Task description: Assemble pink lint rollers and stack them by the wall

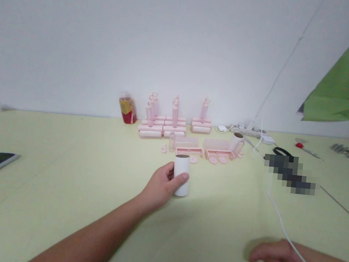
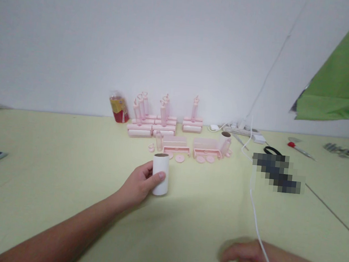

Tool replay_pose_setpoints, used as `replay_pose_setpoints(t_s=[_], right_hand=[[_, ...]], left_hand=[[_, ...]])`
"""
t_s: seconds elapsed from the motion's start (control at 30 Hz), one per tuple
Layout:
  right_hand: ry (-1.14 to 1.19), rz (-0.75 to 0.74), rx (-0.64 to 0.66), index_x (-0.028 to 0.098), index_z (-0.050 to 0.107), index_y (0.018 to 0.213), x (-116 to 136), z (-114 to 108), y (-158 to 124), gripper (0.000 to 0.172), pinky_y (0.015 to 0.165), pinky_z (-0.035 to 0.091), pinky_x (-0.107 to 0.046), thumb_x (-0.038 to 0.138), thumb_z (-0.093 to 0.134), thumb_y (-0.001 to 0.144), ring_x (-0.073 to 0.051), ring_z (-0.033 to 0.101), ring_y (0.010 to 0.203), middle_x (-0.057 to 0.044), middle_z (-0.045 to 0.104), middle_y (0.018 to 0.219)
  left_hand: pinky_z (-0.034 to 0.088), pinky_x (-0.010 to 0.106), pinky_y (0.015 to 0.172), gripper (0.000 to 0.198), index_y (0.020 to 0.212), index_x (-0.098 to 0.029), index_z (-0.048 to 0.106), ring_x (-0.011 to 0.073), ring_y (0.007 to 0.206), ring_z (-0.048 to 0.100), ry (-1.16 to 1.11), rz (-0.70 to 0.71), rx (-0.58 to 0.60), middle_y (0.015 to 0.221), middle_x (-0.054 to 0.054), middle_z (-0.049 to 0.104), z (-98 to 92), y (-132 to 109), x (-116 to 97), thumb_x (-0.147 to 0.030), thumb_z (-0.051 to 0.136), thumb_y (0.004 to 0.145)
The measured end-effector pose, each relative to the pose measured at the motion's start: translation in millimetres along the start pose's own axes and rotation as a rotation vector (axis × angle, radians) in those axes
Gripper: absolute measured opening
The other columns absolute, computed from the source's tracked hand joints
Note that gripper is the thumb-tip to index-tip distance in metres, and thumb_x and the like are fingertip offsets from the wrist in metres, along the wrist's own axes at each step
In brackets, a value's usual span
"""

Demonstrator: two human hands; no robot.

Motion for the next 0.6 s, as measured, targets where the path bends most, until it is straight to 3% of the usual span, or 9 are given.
replay_pose_setpoints(t_s=[0.03, 0.1, 0.17, 0.23, 0.27, 0.3, 0.37, 0.47, 0.6], right_hand=[[0.051, -0.021, 0.159, 0.040, 0.055, 0.136, 15, 25, 3, 0.049, 0.055, 0.045, -0.031, 0.040, 0.060, 0.087, -0.015, 0.059, 0.061, -0.005, 0.065, 0.086], [0.092, -0.204, 0.200, 0.039, 0.033, 0.151, 54, 55, 23, 0.066, 0.064, 0.048, -0.030, 0.038, 0.058, 0.090, -0.014, 0.060, 0.071, -0.005, 0.065, 0.100], [-0.010, -0.372, 0.034, 0.035, 0.034, 0.151, 92, 61, 60, 0.061, 0.068, 0.048, -0.029, 0.032, 0.053, 0.093, -0.013, 0.058, 0.073, -0.006, 0.062, 0.114], [-0.201, -0.551, -0.202, 0.024, 0.051, 0.138, 124, 50, 104, 0.045, 0.075, 0.049, -0.030, 0.027, 0.051, 0.093, -0.014, 0.058, 0.076, -0.008, 0.063, 0.111], [-0.327, -0.606, -0.318, 0.020, 0.058, 0.130, 136, 43, 127, 0.037, 0.084, 0.048, -0.032, 0.025, 0.050, 0.094, -0.018, 0.060, 0.088, -0.009, 0.064, 0.110], [-0.448, -0.616, -0.418, 0.018, 0.060, 0.125, 146, 35, 149, 0.034, 0.092, 0.045, -0.033, 0.024, 0.049, 0.094, -0.021, 0.059, 0.102, -0.011, 0.064, 0.115], [-0.656, -0.459, -0.566, 0.018, 0.059, 0.124, 155, 19, 189, 0.032, 0.093, 0.044, -0.032, 0.024, 0.045, 0.096, -0.022, 0.058, 0.109, -0.012, 0.062, 0.123], [-0.704, -0.371, -0.605, 0.014, 0.060, 0.119, 157, 8, 223, 0.030, 0.086, 0.045, -0.034, 0.025, 0.047, 0.095, -0.025, 0.060, 0.104, -0.017, 0.062, 0.121], [-0.723, -0.340, -0.590, 0.014, 0.064, 0.105, 146, 7, 231, 0.024, 0.082, 0.044, -0.035, 0.029, 0.049, 0.094, -0.027, 0.061, 0.099, -0.017, 0.063, 0.115]], left_hand=[[0.040, 0.023, 0.059, 0.045, 0.093, -0.013, 0.055, 0.0123, 0.066, 0.048, -0.010, 0.000, -0.006, 0.075, -0.001, 0.052, 0.6, 0, -2, -0.054, 0.068, 0.078], [0.040, 0.024, 0.059, 0.046, 0.094, -0.013, 0.055, 0.0127, 0.066, 0.048, -0.021, 0.008, -0.018, 0.075, -0.001, 0.053, 0.9, 1, -4, -0.054, 0.067, 0.079], [0.040, 0.024, 0.059, 0.047, 0.096, -0.013, 0.056, 0.0129, 0.065, 0.049, -0.017, 0.024, -0.043, 0.075, 0.000, 0.055, -1.1, 2, -4, -0.056, 0.066, 0.079], [0.038, 0.023, 0.058, 0.050, 0.096, -0.013, 0.057, 0.0127, 0.063, 0.047, 0.003, 0.039, -0.088, 0.073, -0.001, 0.055, -5.8, 3, -5, -0.059, 0.064, 0.079], [0.037, 0.023, 0.057, 0.051, 0.096, -0.013, 0.058, 0.0125, 0.062, 0.046, 0.019, 0.044, -0.118, 0.071, -0.001, 0.054, -8.8, 3, -5, -0.061, 0.063, 0.079], [0.035, 0.023, 0.055, 0.052, 0.095, -0.013, 0.058, 0.0123, 0.060, 0.044, 0.034, 0.050, -0.147, 0.070, -0.001, 0.053, -11.9, 3, -5, -0.063, 0.062, 0.078], [0.034, 0.023, 0.054, 0.052, 0.092, -0.014, 0.058, 0.0121, 0.059, 0.043, 0.054, 0.066, -0.192, 0.067, -0.002, 0.051, -17.0, 3, -6, -0.065, 0.060, 0.078], [0.034, 0.023, 0.054, 0.051, 0.089, -0.014, 0.057, 0.0120, 0.059, 0.042, 0.054, 0.084, -0.199, 0.067, -0.002, 0.049, -19.1, 2, -7, -0.064, 0.059, 0.079], [0.034, 0.022, 0.055, 0.045, 0.090, -0.015, 0.056, 0.0115, 0.060, 0.042, 0.101, 0.102, -0.137, 0.068, -0.003, 0.047, -14.8, 0, -6, -0.059, 0.060, 0.081]])
Point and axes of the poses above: each hand's wrist, its own y-axis towards the middle knuckle, its own z-axis out of the palm, x = y × z, the point moved 3 cm from there along y, towards the middle knuckle
